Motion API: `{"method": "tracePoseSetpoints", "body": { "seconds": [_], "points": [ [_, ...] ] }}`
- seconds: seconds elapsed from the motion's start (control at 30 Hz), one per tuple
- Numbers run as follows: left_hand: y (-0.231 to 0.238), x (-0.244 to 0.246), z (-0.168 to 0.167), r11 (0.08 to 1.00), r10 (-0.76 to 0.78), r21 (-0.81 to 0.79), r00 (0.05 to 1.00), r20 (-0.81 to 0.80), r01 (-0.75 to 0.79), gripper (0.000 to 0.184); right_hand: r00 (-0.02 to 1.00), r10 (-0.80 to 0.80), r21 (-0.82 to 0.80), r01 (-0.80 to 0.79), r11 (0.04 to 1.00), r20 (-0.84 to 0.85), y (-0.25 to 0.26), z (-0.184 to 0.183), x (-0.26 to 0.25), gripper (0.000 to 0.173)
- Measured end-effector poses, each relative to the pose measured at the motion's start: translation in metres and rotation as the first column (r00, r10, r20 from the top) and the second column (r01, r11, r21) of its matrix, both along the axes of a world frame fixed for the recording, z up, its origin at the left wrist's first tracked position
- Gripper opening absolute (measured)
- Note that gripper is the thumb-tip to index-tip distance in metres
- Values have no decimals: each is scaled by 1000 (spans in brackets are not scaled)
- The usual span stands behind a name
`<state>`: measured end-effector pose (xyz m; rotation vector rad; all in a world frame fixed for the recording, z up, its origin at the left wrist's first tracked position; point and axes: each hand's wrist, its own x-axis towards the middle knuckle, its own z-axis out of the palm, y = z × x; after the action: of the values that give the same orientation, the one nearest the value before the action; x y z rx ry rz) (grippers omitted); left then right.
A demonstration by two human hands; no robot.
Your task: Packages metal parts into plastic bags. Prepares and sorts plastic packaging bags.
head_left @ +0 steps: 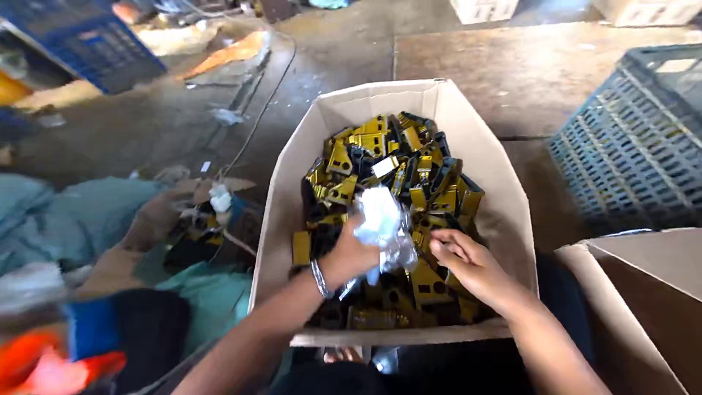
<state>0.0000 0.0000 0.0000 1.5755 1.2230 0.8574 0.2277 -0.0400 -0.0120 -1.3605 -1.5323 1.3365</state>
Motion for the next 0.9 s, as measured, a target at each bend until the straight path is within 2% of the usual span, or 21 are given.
{"method": "tracePoseSetpoints", "body": {
  "seconds": [0.03, 0.07, 0.13, 0.17, 0.27, 0.33, 0.43, 0.47, 0.53, 0.6, 0.7, 0.77, 0.83, 0.9],
  "points": [
    [3, 4, -11, 997, -39, 68, 997, 68, 35, 34, 999, 3, -16, -4, 1000, -34, 12, 5, -11, 57],
    [6, 8, -22, 989, -58, 147, 988, 141, 37, 36, 997, 4, -2, -4, 1000, -74, 23, 6, -21, 53],
    [9, 12, -36, 978, -38, 206, 970, 240, -13, 41, 983, -21, 39, 29, 999, -183, 38, -1, -30, 31],
    [7, 13, -40, 980, -1, 191, 964, 268, -52, 43, 970, -35, 39, 46, 998, -240, 42, -5, -29, 27],
    [6, 13, -56, 958, 67, 243, 944, 324, -152, 45, 958, -31, -62, 14, 998, -285, 43, -8, -28, 38],
    [12, 16, -62, 928, 75, 326, 949, 306, -179, 42, 969, -33, -120, 4, 993, -246, 43, -6, -35, 34],
    [18, 7, -65, 908, 58, 399, 983, 176, -125, 50, 979, -133, 11, 136, 991, -156, 45, -12, -33, 19],
    [15, 3, -61, 948, 54, 298, 979, 195, -112, 48, 977, -173, 44, 179, 983, -123, 44, -14, -27, 19],
    [7, -2, -47, 993, 118, -22, 949, 293, -117, 41, 973, -224, 57, 227, 972, -45, 42, -17, -20, 18],
    [-1, -7, -43, 982, 160, -153, 917, 365, -111, 40, 982, -187, -1, 187, 982, -40, 36, -15, -25, 24],
    [-6, -7, -51, 995, 32, -96, 923, 382, 5, 41, 990, -107, -57, 102, 993, -93, 32, -8, -41, 25],
    [0, -7, -45, 999, -20, -27, 959, 283, 29, 33, 991, -48, -84, 38, 996, -124, 30, -7, -41, 20],
    [9, -13, -29, 996, 14, -90, 980, 197, 4, 22, 994, 35, -127, -48, 991, -103, 27, -8, -30, 16],
    [16, -17, -14, 988, 10, -152, 997, 81, 3, 16, 982, 183, -154, -187, 970, -41, 24, -4, -20, 16]
  ]
}}
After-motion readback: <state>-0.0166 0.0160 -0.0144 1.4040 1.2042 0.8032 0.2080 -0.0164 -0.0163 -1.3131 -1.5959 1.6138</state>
